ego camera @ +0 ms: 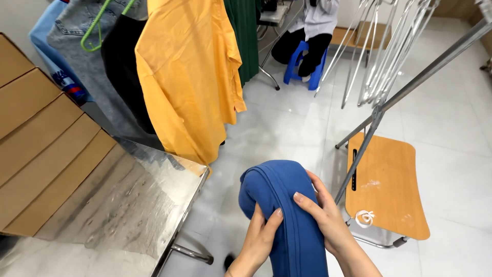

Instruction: Hanging various folded garments onto a clothes rack using hangers

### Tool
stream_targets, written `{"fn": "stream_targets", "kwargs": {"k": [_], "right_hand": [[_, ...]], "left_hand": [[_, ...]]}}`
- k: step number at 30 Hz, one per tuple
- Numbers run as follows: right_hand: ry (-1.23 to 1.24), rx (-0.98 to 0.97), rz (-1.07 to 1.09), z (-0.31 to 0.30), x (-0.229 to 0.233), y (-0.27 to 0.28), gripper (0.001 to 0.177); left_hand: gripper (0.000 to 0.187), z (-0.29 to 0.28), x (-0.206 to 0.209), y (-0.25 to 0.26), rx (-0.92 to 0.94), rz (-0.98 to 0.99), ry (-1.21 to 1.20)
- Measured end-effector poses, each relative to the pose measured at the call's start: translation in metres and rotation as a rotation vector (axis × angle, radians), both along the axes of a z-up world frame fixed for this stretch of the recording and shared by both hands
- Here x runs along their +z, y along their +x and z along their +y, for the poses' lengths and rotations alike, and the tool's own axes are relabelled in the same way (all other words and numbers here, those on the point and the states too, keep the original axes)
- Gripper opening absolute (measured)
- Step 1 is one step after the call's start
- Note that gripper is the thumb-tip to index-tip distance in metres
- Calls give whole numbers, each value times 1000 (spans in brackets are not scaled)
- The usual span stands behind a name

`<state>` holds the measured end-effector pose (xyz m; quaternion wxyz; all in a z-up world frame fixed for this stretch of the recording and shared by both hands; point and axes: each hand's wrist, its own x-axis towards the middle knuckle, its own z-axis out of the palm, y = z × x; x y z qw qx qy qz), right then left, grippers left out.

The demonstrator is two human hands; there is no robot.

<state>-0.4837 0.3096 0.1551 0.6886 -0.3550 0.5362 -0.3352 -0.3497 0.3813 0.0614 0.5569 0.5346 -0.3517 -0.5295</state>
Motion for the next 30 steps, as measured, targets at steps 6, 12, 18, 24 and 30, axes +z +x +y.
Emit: {"fn": "stream_targets", "kwargs": {"k": [6,12,18,24,30], "right_hand": [[-346,215,322,-31,-36,24,102],[-437,210,636,-78,-27,62,107],[-408,165,972,-115,-24,101,70],[-680,-9,1013,-156,-86,95,34],[-861,-6,929,-166,-85,94,27]], "left_hand": [[74,-49,-1,26,61,7,154],[69,-115,8,58,46,-157,114],[76,-151,35,95,27,-345,303],[81,-176,7,141,-189,-517,264],[93,-194,-12,181,227,-963,-76]]}}
